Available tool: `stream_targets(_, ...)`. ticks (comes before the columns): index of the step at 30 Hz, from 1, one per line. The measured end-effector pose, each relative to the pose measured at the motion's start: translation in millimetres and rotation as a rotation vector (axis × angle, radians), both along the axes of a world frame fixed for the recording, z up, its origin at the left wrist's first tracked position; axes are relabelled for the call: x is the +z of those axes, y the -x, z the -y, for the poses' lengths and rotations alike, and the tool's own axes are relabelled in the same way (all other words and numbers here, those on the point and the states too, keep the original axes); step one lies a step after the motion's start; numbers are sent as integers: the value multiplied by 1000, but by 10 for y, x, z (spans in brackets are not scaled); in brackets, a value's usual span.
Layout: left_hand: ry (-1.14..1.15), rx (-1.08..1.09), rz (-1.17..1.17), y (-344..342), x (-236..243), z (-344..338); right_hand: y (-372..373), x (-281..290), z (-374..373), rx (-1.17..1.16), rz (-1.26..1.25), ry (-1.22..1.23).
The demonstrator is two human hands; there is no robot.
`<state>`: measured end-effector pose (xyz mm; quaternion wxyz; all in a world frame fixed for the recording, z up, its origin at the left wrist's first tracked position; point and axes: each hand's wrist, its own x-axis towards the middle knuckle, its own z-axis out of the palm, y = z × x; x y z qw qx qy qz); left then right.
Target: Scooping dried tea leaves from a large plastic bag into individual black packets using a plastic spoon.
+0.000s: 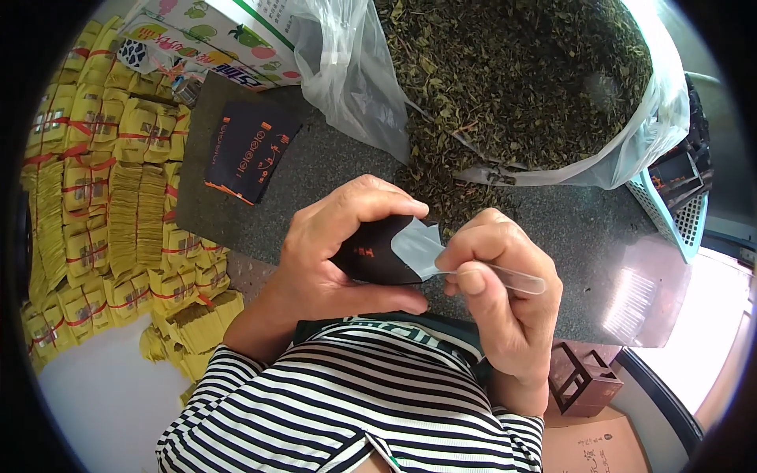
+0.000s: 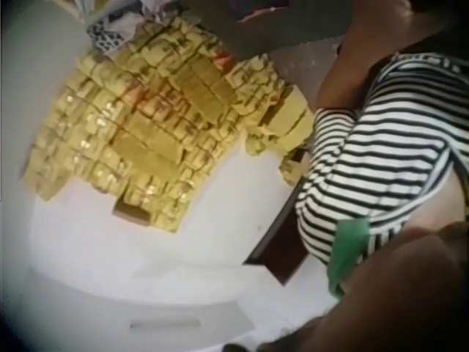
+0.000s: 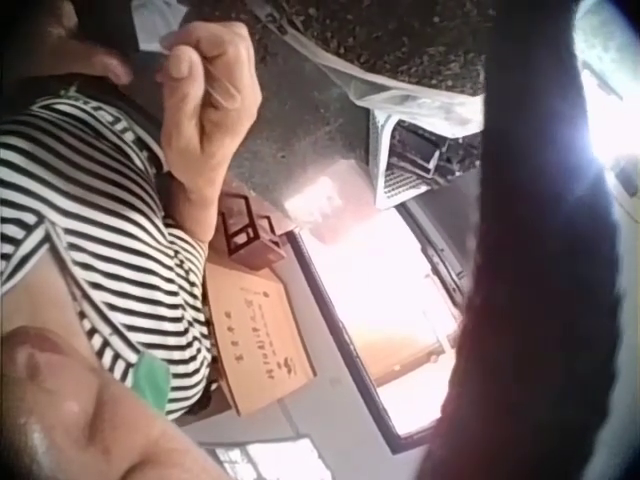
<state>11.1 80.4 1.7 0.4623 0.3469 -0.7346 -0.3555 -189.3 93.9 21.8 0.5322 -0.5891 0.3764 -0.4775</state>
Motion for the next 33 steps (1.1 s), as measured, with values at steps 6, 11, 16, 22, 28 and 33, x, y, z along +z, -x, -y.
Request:
stream_targets(6, 38, -33, -59, 32, -96, 74, -23, -8, 11, -54, 180, -123)
stream_targets(11, -112, -1, -37, 3, -98, 46, -7, 11, 25, -110, 144, -126)
stream_targets(16, -36, 22, -51, -34, -20, 106, 88, 125, 66, -118, -27, 11)
stream_targets(22, 6, 23, 2, 13, 65, 139, 107, 200, 93, -87, -247, 129)
stream_targets(28, 75, 34, -28, -6, 92, 245, 140, 252, 96, -182, -152, 154)
stream_targets(33, 104, 26, -30, 2, 116, 290, 159, 357, 143, -257, -165, 190)
